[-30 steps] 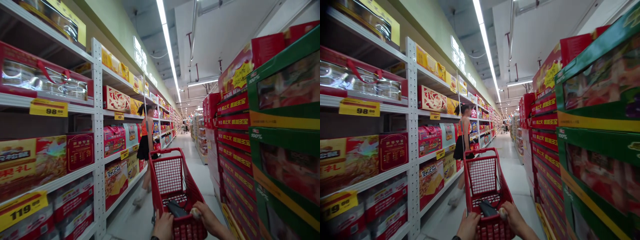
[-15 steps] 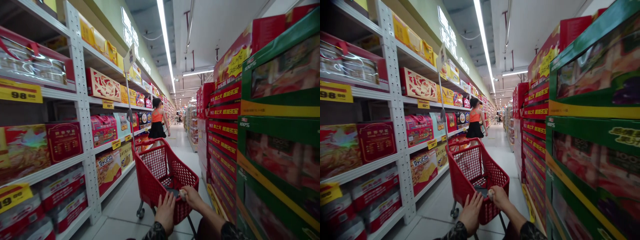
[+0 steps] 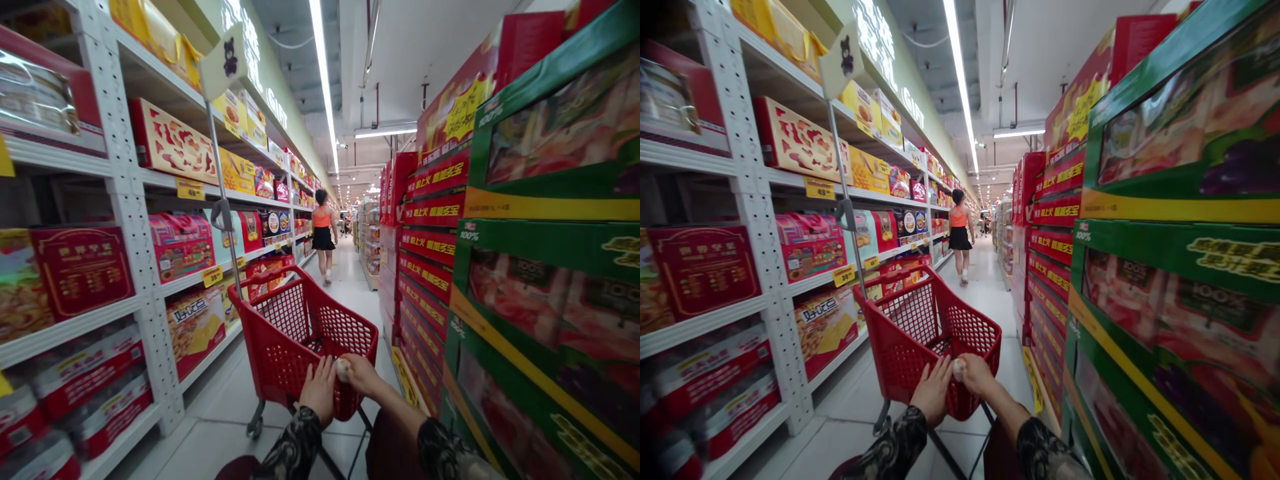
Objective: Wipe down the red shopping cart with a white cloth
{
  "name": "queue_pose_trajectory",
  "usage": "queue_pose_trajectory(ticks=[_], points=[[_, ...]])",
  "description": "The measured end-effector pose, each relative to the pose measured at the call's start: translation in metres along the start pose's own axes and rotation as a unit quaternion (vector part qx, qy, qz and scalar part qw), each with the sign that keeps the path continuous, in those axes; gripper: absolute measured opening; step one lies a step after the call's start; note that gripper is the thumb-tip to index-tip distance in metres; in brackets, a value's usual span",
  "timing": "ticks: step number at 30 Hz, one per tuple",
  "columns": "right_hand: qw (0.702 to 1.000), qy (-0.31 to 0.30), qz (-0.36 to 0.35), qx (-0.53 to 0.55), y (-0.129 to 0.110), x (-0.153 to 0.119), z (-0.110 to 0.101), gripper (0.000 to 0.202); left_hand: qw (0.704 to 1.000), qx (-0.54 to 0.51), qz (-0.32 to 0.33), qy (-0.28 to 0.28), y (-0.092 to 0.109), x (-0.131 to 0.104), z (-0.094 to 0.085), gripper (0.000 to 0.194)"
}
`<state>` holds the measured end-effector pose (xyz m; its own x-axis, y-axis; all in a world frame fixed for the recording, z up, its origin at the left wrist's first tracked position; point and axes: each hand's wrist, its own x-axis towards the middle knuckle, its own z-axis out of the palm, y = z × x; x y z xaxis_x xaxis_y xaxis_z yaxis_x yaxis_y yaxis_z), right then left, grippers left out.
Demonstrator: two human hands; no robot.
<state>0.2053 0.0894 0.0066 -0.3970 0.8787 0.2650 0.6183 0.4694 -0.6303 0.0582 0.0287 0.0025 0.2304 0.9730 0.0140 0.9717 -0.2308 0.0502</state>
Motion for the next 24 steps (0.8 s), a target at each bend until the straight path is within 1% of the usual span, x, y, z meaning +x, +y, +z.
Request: queue_pose_trajectory(ticks=[3, 5, 7, 9, 12, 15, 18, 21, 24], points=[[1.0, 0.0, -0.008, -0.011, -0.002, -0.007, 0.001, 0.03, 1.0, 0.023, 0.002, 0.003, 0.0, 0.007, 0.006, 0.076], [1.0, 0.014, -0.013, -0.014, 0.007, -0.01, -0.002, 0.03, 0.999, 0.042, -0.003, 0.009, -0.006, 0.009, 0.008, 0.077], [0.999, 0.024, -0.02, -0.015, 0.017, -0.01, -0.006, 0.029, 0.998, 0.056, -0.026, 0.013, -0.012, 0.01, 0.008, 0.077], [0.999, 0.035, -0.01, -0.024, 0.023, -0.009, -0.008, 0.029, 0.997, 0.063, -0.051, 0.015, -0.019, 0.01, 0.007, 0.077], [0.998, 0.046, 0.01, -0.046, 0.016, -0.006, -0.004, 0.03, 0.996, 0.058, -0.059, 0.016, -0.022, 0.01, 0.005, 0.077], [0.997, 0.048, -0.019, -0.061, -0.003, -0.002, 0.007, 0.031, 0.997, 0.05, -0.059, 0.007, -0.019, 0.011, 0.003, 0.078], [0.994, 0.065, -0.047, -0.079, -0.017, 0.001, 0.019, 0.039, 0.998, 0.046, -0.049, 0.012, -0.018, 0.011, 0.002, 0.077], [0.993, 0.061, -0.037, -0.095, -0.013, -0.002, 0.02, 0.042, 0.997, 0.044, -0.056, 0.02, -0.025, 0.011, -0.002, 0.077], [0.994, 0.044, -0.027, -0.096, 0.003, -0.014, 0.008, 0.04, 0.995, 0.047, -0.086, 0.009, -0.036, 0.012, -0.01, 0.081]])
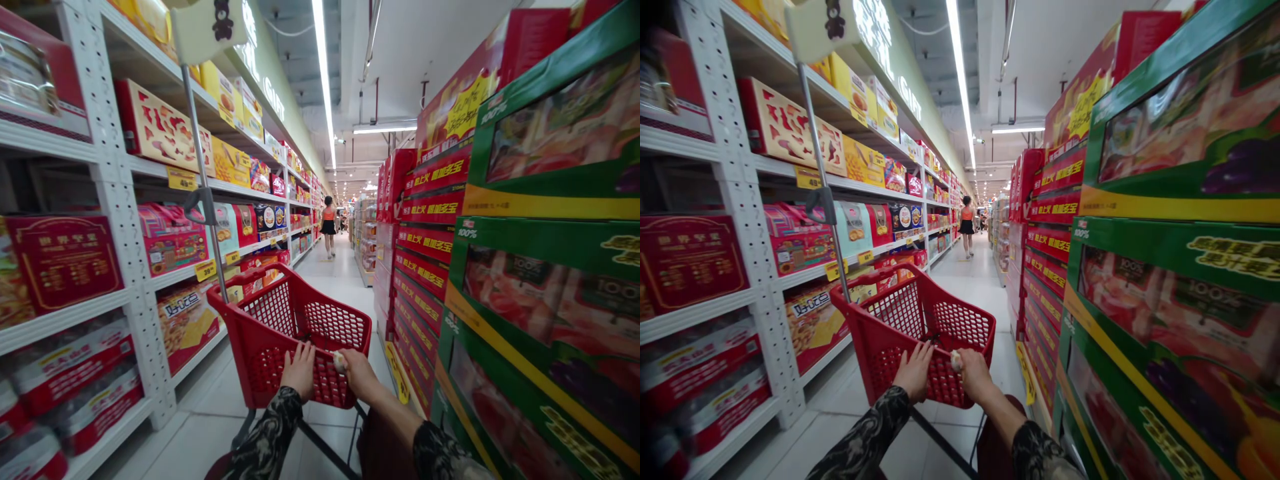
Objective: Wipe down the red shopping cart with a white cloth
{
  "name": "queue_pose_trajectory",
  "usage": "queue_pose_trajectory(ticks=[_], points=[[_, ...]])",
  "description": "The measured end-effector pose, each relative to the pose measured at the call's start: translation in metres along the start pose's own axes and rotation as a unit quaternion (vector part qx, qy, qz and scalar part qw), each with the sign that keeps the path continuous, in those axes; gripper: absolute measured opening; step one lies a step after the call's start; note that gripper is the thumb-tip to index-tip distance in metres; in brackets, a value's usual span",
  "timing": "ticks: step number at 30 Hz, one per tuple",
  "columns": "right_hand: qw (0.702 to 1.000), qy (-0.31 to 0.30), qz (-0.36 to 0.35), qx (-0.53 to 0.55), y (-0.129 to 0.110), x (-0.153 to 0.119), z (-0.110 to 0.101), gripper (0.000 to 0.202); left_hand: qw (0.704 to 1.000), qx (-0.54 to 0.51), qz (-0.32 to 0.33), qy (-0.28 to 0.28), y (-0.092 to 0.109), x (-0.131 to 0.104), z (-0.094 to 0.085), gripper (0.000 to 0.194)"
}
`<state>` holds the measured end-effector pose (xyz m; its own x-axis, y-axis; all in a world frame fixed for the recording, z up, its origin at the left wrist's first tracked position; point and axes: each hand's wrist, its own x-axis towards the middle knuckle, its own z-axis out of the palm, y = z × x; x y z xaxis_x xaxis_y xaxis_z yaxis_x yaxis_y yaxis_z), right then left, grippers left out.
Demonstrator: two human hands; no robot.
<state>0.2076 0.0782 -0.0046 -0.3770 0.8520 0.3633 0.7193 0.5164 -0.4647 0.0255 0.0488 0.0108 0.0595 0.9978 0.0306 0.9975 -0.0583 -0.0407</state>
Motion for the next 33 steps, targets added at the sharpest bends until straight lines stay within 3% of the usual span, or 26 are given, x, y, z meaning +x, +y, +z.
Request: queue_pose_trajectory(ticks=[6, 14, 17, 21, 24, 33], points=[[1.0, 0.004, -0.005, 0.015, 0.025, -0.019, -0.026, 0.035, 1.0, 0.011, 0.009, -0.003, -0.006, 0.0, -0.009, 0.079], [0.999, 0.041, 0.018, -0.004, 0.01, -0.016, -0.005, 0.031, 1.0, 0.011, 0.025, 0.008, 0.006, -0.006, 0.0, 0.08], [0.999, 0.022, 0.024, -0.03, 0.014, -0.014, -0.005, 0.029, 0.999, 0.006, 0.033, 0.014, -0.001, -0.008, -0.007, 0.076], [0.999, -0.01, 0.024, -0.035, 0.023, -0.01, -0.014, 0.027, 0.999, 0.002, -0.053, -0.001, -0.017, -0.007, -0.019, 0.074], [0.999, -0.024, 0.017, -0.041, 0.025, -0.01, -0.021, 0.028, 0.998, 0.006, -0.055, -0.01, -0.024, -0.006, -0.027, 0.074], [0.999, -0.011, 0.008, -0.049, 0.016, -0.012, -0.013, 0.029, 0.999, 0.012, -0.047, 0.001, -0.015, -0.011, -0.032, 0.075]])
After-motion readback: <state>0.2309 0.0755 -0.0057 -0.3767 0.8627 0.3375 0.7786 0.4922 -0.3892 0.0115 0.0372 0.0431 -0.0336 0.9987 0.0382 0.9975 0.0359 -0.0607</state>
